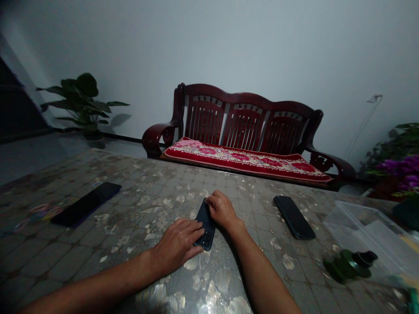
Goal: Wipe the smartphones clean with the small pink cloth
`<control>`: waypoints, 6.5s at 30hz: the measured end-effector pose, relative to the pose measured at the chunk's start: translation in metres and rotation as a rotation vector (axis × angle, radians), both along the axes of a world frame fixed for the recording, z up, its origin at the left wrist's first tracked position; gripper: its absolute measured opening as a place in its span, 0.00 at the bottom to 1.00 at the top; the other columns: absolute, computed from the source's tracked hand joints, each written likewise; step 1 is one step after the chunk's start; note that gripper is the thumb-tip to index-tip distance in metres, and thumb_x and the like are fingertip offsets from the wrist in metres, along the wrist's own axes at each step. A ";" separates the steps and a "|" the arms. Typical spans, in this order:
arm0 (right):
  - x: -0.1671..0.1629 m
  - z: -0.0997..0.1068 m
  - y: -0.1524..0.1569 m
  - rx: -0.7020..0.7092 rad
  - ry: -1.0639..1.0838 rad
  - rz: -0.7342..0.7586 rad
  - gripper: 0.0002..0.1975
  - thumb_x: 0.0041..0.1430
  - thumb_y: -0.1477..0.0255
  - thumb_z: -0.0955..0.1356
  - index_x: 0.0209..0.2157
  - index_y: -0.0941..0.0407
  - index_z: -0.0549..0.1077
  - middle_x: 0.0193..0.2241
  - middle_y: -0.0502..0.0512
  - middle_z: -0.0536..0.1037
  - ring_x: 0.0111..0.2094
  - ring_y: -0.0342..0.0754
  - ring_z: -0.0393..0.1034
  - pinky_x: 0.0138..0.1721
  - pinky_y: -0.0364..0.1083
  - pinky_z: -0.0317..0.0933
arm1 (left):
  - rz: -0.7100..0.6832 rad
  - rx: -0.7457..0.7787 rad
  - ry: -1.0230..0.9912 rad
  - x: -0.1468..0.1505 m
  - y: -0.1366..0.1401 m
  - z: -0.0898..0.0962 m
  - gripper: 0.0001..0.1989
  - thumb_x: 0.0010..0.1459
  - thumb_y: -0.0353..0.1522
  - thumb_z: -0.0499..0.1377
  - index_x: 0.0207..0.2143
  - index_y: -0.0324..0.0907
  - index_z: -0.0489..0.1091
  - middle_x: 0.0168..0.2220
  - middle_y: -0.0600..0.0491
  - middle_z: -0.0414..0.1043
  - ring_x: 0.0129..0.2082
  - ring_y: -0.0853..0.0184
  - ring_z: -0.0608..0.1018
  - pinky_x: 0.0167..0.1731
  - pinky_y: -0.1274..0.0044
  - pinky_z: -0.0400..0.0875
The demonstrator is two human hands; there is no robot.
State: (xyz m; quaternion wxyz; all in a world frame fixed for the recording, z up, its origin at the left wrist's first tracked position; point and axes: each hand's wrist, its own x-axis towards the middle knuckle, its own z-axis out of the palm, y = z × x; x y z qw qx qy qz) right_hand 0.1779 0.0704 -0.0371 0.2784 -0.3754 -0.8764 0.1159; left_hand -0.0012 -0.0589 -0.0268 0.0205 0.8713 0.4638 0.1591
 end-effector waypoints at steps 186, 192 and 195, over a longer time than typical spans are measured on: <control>0.015 -0.011 -0.006 0.074 0.259 0.014 0.10 0.61 0.78 0.67 0.38 0.54 0.80 0.33 0.53 0.76 0.34 0.45 0.73 0.39 0.43 0.65 | -0.098 -0.340 0.167 -0.052 0.102 0.056 0.40 0.48 0.26 0.69 0.64 0.48 0.64 0.69 0.45 0.57 0.71 0.51 0.55 0.66 0.59 0.55; 0.018 -0.014 -0.004 0.082 0.427 -0.032 0.09 0.61 0.76 0.67 0.35 0.54 0.81 0.30 0.53 0.76 0.32 0.46 0.72 0.36 0.44 0.66 | -0.243 -0.380 0.414 -0.029 0.141 0.064 0.53 0.38 0.18 0.71 0.66 0.56 0.59 0.72 0.44 0.47 0.72 0.46 0.47 0.63 0.48 0.52; 0.020 -0.016 -0.001 0.074 0.510 -0.098 0.07 0.61 0.73 0.68 0.34 0.54 0.81 0.29 0.54 0.77 0.32 0.47 0.72 0.35 0.44 0.66 | -0.265 -0.401 0.432 -0.011 0.152 0.062 0.46 0.37 0.20 0.72 0.60 0.55 0.68 0.71 0.44 0.51 0.71 0.45 0.51 0.62 0.47 0.54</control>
